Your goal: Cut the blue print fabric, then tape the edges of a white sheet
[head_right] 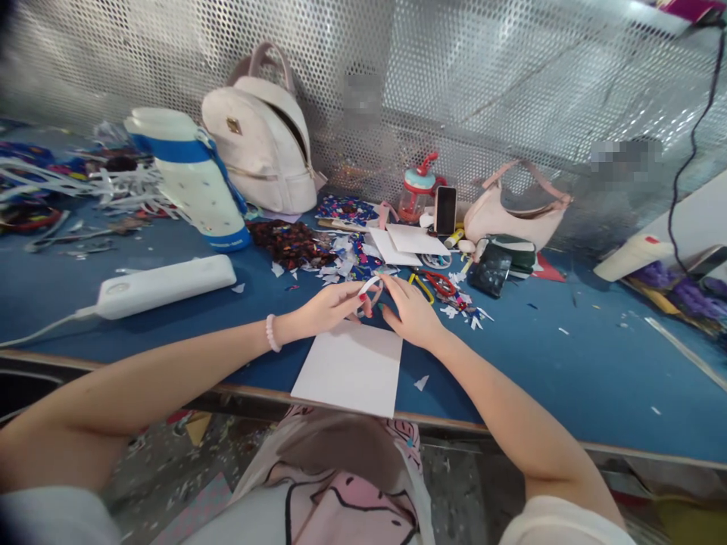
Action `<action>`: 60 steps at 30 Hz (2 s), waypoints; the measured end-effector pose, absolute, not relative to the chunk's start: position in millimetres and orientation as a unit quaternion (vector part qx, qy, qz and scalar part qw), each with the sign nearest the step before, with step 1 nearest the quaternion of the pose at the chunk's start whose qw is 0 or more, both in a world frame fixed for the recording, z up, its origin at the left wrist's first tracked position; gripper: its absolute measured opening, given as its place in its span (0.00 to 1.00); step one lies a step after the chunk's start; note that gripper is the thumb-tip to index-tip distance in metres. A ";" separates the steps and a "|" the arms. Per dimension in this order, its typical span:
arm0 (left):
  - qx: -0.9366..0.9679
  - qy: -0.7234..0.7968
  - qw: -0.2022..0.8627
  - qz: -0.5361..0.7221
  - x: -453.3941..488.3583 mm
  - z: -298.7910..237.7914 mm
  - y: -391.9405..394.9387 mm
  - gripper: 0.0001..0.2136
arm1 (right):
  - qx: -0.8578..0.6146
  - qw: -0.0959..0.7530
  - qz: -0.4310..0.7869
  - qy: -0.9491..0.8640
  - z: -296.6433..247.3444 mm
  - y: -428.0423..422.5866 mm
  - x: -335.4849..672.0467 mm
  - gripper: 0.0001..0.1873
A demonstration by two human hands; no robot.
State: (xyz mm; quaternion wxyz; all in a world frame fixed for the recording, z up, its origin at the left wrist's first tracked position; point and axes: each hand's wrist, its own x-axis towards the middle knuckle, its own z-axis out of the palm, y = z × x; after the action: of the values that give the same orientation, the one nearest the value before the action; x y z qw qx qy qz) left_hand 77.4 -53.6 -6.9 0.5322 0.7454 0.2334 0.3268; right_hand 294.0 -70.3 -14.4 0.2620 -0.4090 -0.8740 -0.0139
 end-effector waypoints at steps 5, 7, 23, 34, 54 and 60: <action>0.741 0.179 0.561 0.323 75.4 -6.8 -56.2 0.15 | -0.363 0.279 -0.008 -0.889 -7.7 -74.8 295.7 0.32; 0.740 0.161 0.571 0.318 75.3 -7.8 -57.7 0.15 | -0.346 0.272 -0.021 -0.898 -6.3 -76.6 293.9 0.38; 0.624 0.122 0.713 0.295 80.0 -21.7 -50.6 0.22 | -0.365 0.263 -0.037 -0.892 -11.0 -80.1 285.2 0.42; 0.629 0.032 0.734 0.255 77.4 -13.3 -53.7 0.22 | -0.320 0.277 0.002 -0.906 -14.9 -78.3 286.7 0.44; 0.644 0.123 0.696 0.294 77.6 -4.2 -61.8 0.12 | -0.363 0.312 -0.065 -0.876 -4.8 -88.3 274.5 0.40; 0.644 0.139 0.691 0.296 77.9 -5.5 -60.4 0.13 | -0.366 0.310 -0.086 -0.873 -4.8 -89.5 272.9 0.36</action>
State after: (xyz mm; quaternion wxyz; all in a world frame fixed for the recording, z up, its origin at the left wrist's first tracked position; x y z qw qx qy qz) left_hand 77.9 -60.4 -5.5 0.6914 0.6443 0.1391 0.2958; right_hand 272.9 -89.5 -4.8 0.3097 -0.3660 -0.8733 -0.0863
